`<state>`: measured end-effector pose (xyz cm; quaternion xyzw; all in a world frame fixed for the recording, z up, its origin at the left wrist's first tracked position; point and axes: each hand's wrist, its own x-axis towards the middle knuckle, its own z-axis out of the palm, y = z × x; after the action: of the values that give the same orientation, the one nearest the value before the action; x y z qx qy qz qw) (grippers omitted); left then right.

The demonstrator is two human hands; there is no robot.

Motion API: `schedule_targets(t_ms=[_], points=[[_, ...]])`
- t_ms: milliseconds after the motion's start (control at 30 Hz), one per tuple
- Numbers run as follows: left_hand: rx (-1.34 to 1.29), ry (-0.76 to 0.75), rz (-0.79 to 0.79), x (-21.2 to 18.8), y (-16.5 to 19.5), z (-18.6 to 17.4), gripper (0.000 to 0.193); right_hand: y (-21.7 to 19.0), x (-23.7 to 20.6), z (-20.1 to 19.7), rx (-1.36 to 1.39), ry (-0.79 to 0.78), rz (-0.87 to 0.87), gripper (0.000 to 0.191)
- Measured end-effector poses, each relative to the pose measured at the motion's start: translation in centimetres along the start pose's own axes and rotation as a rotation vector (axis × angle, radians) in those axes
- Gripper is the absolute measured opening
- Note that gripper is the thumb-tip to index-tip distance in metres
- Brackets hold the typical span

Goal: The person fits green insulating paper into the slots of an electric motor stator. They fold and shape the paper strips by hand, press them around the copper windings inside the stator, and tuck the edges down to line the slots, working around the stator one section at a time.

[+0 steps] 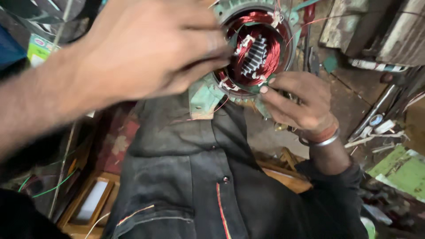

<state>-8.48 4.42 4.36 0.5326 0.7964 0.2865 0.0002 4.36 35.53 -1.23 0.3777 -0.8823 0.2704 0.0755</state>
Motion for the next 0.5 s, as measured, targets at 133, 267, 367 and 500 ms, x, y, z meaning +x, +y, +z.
schedule_targets(t_ms=[133, 267, 367, 500], points=[[-0.037, 0.024, -0.118, -2.2, 1.1, 2.8, 0.022, -0.6, 0.9, -0.6, -0.049, -0.085, 0.039, 0.029], [-0.076, 0.080, -0.210, -3.5, 1.4, 5.6, 0.029, -0.4, 2.2, -1.0, -0.026, -0.184, -0.020, 0.026], [-0.170, 0.110, -0.241, -4.1, 1.4, 6.5, 0.026, -0.6, 2.9, -1.8, -0.103, -0.199, -0.074, 0.022], [-0.357, 0.198, -0.374, -4.2, 2.1, 7.1, 0.022, -0.5, 3.8, -2.7, -0.085, -0.235, -0.074, 0.019]])
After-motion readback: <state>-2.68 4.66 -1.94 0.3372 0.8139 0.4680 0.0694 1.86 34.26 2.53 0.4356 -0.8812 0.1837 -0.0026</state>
